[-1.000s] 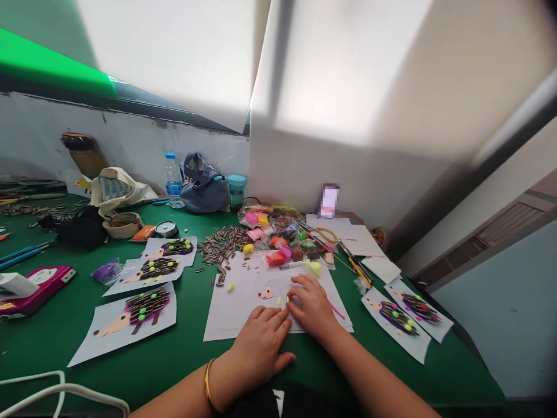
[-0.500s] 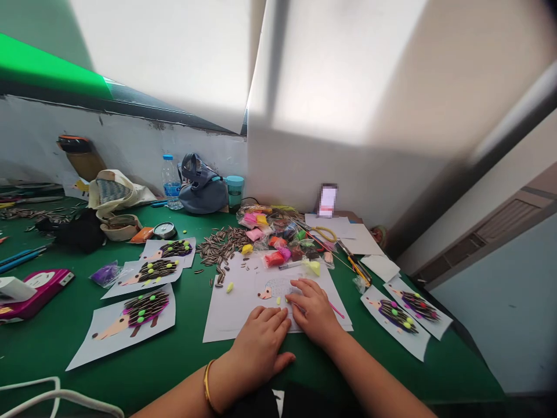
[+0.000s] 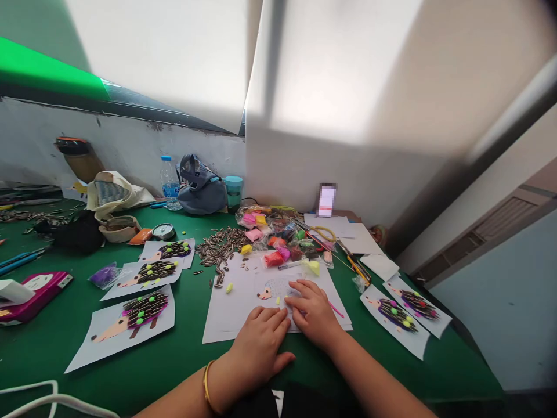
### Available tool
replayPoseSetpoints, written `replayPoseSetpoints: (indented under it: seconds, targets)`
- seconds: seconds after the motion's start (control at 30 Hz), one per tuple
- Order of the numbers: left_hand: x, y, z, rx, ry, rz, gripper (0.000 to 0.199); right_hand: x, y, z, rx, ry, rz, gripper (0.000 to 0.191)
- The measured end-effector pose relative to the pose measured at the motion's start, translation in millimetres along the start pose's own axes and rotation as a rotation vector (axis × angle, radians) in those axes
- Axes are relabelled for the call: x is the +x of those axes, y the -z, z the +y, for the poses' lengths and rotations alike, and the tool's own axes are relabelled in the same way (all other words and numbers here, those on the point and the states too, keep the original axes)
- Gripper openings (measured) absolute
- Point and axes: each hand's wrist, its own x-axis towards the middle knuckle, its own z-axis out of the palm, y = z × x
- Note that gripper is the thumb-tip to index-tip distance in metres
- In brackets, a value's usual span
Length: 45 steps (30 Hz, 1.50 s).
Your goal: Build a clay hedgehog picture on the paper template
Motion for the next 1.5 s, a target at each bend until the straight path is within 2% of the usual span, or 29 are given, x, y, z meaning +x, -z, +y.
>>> replayPoseSetpoints:
  seconds: [0.17,0.33,0.47,0.9,1.1,1.5]
  targets:
    - [-0.4,-0.2,0.1,-0.002,0.006,-0.001,0.061,-0.9,0.6,2.3,0.011,0.011,0.054,0.037]
    - [-0.1,1.0,0.0,-0.006,0.005,-0.003,0.062,-1.0,0.6,0.7,-0.005,0.017,0.004,0.033]
    - [-0.1,0.4,-0.3,-0.004,0.003,0.003,0.061,-0.3,0.3,-0.3,-0.007,0.007,0.037,0.035]
    - [0.5,1.8,0.0,-0.004,-0.002,0.003,0.061,1.8,1.4,-1.9,-0.018,-0.032,-0.021,0.034]
    - [0.1,1.0,-0.1,-0.009,-0.001,0.003,0.061,1.7,1.7,-0.5,-0.001,-0.041,0.005,0.038]
    - [-0.8,0.1,-0.9,-0.01,0.004,0.009,0.061,-4.2,2.5,-1.2,-0.031,0.026,-0.012,0.033]
